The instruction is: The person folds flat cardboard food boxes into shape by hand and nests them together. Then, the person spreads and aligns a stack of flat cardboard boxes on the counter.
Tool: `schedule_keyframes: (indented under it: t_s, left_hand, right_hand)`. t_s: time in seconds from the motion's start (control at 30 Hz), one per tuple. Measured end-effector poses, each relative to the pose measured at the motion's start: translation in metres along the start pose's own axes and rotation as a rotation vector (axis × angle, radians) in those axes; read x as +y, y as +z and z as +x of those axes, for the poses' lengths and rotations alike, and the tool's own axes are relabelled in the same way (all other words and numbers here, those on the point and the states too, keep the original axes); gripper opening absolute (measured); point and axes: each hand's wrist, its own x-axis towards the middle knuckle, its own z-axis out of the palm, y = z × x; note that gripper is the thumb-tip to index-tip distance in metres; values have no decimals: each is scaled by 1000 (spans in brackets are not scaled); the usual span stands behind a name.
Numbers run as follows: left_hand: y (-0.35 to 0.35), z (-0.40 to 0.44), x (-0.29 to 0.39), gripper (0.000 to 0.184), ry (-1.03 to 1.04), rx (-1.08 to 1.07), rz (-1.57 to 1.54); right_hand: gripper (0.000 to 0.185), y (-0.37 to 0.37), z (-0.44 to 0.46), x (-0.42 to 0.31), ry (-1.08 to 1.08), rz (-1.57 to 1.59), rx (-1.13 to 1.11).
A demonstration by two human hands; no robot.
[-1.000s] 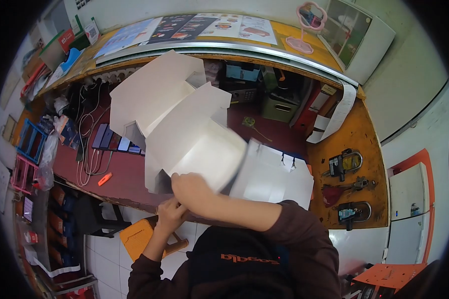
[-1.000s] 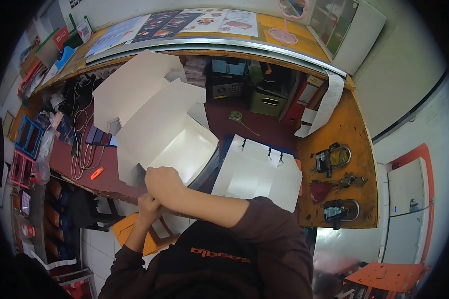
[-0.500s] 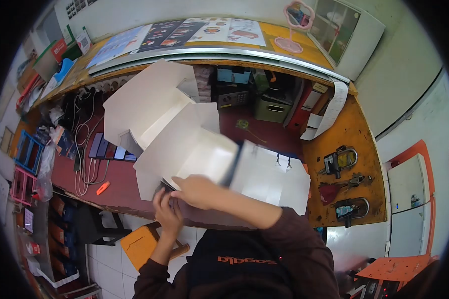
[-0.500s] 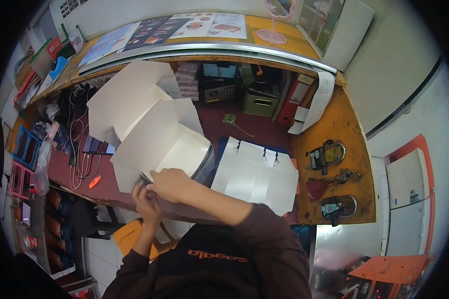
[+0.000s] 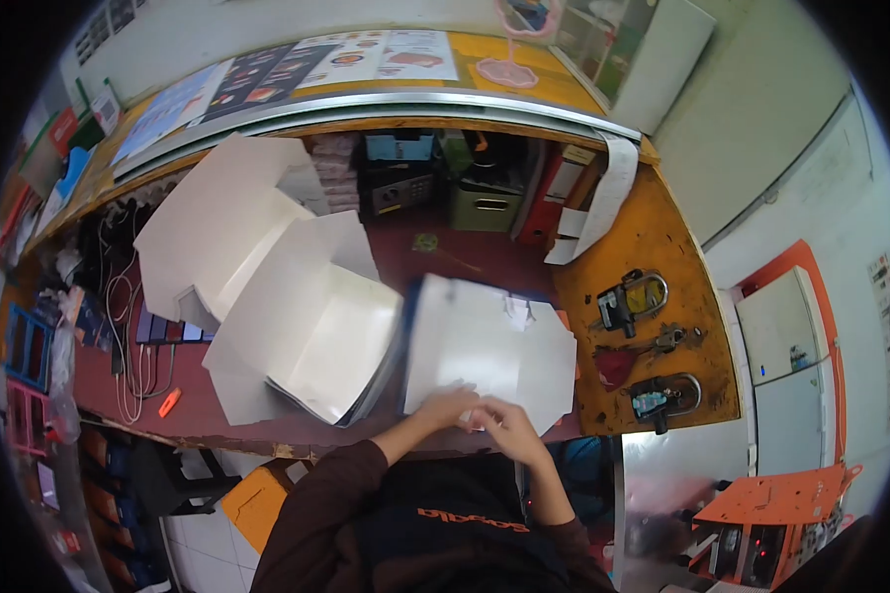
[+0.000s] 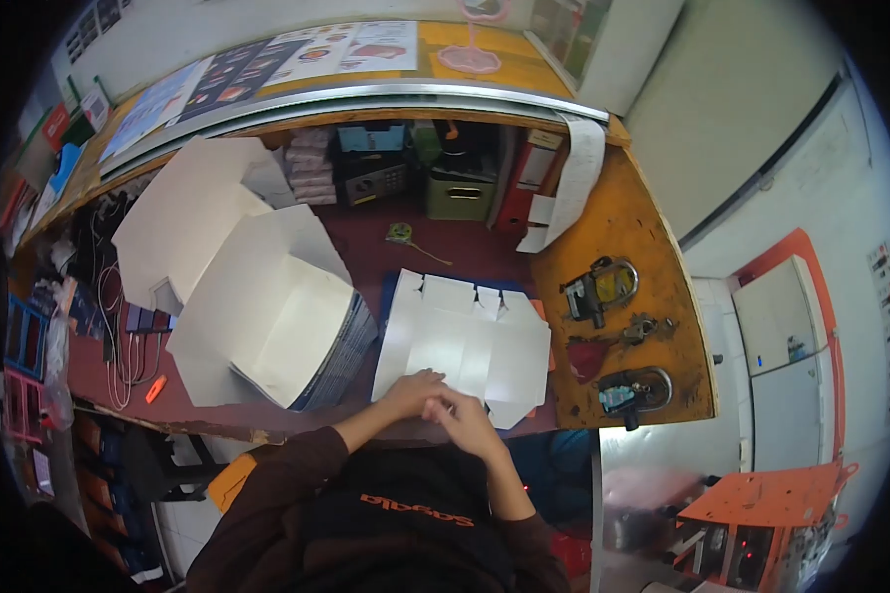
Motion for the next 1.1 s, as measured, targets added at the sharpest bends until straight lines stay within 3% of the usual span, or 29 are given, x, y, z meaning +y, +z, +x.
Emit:
schedule_keyframes:
  t_s: [0.07,0.13,0.2,0.27,0.33,0.37,0.43,0.47,0.5,0.53,0.6,0.67,0.73,0.77,0.8,0.83,0.87,0.93,1.0,1.03,1.07,1.1]
  left_hand:
    - [-14,1,-2,35,-278,-129,-170]
    - [-23,6,-4,25,-281,-114,-216]
    - [-19,9,-13,21,-424,-78,-250]
    - [-52,13,6,19,-402,35,-240]
    - [-84,12,22,16,-417,396,-201]
    - [-95,10,26,16,-414,389,-202]
    - [-111,8,34,16,-467,670,-282]
    - [-117,8,44,16,-462,667,-280]
    - [-121,10,57,18,-532,782,-475]
    - [-125,12,69,20,-602,890,-674]
    - [-134,21,91,21,-551,977,-827]
    - [-143,28,112,18,-536,1111,-1243]
    - [-155,27,122,16,-442,1058,-1300]
    - [-165,27,126,18,-425,929,-1352]
    - [-171,27,126,22,-407,799,-1400]
    - [-170,27,120,35,-326,786,-1235]
    - [-175,28,123,35,-323,781,-1238]
    - [-192,30,136,42,-224,458,-1098]
    - [-194,39,155,33,-149,506,-1068]
    - [-191,43,167,28,-116,581,-1208]
    - [-189,45,175,24,-83,654,-1349]
    - [-188,48,179,22,-51,666,-1337]
  right_hand:
    - [25,5,-4,22,105,6,-95]
    - [27,16,1,50,201,8,-197]
    - [35,35,15,88,-52,-454,22]
    - [40,47,20,110,-48,-583,93]
    - [43,52,19,112,91,-603,11]
    - [43,51,20,106,94,-597,15]
    - [45,42,23,88,282,-243,-152]
    - [46,40,23,80,369,-66,-234]
    - [46,39,16,78,259,159,-232]
    - [46,41,10,62,258,163,-228]
    - [34,43,-3,27,119,735,-39]
    - [28,41,-13,27,33,915,50]
    - [15,28,-27,0,-96,1125,282]
    - [10,16,-37,-23,-138,1155,433]
    - [11,-2,-49,-11,-259,1318,418]
    - [12,-20,-64,-25,-236,1366,443]
    - [17,-33,-76,-37,-328,1417,402]
    - [10,-41,-87,-63,-457,1108,533]
    - [16,-19,-76,-65,-542,466,1065]
    - [21,-6,-65,-68,-664,337,1195]
    - [17,9,-59,-65,-715,316,1238]
    - [16,21,-51,-69,-724,535,1216]
